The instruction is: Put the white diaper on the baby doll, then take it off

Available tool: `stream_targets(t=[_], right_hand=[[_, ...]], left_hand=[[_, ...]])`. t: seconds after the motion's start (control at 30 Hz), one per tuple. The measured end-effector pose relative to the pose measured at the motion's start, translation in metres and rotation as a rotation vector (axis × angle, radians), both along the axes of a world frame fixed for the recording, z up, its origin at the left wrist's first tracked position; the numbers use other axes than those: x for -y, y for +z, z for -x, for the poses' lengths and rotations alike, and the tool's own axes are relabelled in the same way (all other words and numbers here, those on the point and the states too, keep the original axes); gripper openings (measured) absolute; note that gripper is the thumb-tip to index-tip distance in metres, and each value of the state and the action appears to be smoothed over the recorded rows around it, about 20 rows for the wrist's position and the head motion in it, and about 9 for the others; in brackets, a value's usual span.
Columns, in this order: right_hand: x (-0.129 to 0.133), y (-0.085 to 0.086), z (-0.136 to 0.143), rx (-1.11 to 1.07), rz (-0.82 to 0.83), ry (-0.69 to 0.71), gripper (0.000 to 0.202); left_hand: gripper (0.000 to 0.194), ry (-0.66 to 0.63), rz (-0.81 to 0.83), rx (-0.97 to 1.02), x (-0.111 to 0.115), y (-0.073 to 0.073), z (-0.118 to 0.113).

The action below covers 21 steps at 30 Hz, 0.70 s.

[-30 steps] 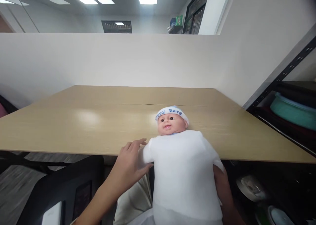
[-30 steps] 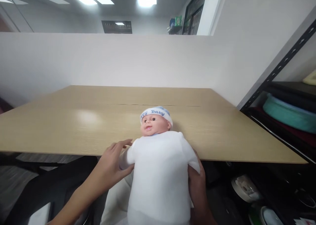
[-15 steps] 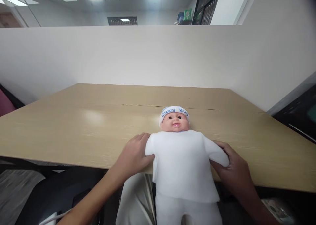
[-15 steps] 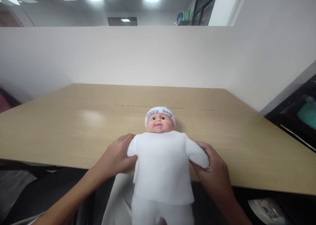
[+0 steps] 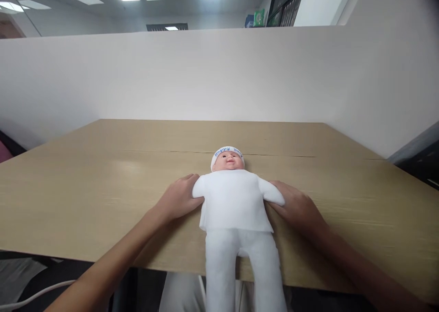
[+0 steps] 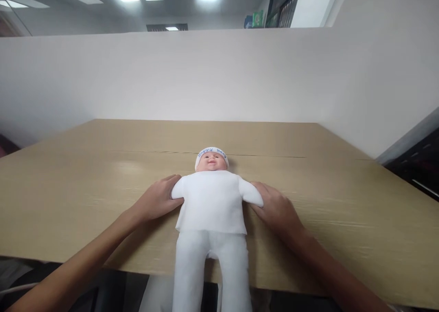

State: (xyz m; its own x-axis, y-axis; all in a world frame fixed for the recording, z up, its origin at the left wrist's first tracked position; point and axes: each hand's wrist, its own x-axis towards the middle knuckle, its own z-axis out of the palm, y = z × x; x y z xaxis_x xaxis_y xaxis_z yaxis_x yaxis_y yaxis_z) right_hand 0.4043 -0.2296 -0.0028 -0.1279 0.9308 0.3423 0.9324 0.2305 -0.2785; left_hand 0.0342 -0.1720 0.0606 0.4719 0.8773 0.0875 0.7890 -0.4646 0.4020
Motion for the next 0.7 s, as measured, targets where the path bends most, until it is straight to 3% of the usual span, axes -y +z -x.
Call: stream_targets(t=[0.23, 0.47, 0.6, 0.7], right_hand=[[-0.056, -0.013, 0.002, -0.006, -0.032, -0.044, 0.028], [-0.138, -0.017, 0.0, -0.025, -0.119, -0.038, 0.035], [-0.18, -0.011, -0.008, -0.028, -0.09, -0.013, 0.033], [-0.186, -0.011, -0.02, -0.068, -0.099, 0.062, 0.04]], left_hand=[[0.028, 0.026, 0.015, -0.008, -0.055, -0.008, 0.0], [0.041, -0.007, -0.015, -0.049, -0.148, -0.021, -0.009], [0.045, 0.015, -0.197, -0.131, -0.191, -0.029, -0.017], [0.056, 0.032, -0.362, -0.147, -0.196, -0.038, -0.009]])
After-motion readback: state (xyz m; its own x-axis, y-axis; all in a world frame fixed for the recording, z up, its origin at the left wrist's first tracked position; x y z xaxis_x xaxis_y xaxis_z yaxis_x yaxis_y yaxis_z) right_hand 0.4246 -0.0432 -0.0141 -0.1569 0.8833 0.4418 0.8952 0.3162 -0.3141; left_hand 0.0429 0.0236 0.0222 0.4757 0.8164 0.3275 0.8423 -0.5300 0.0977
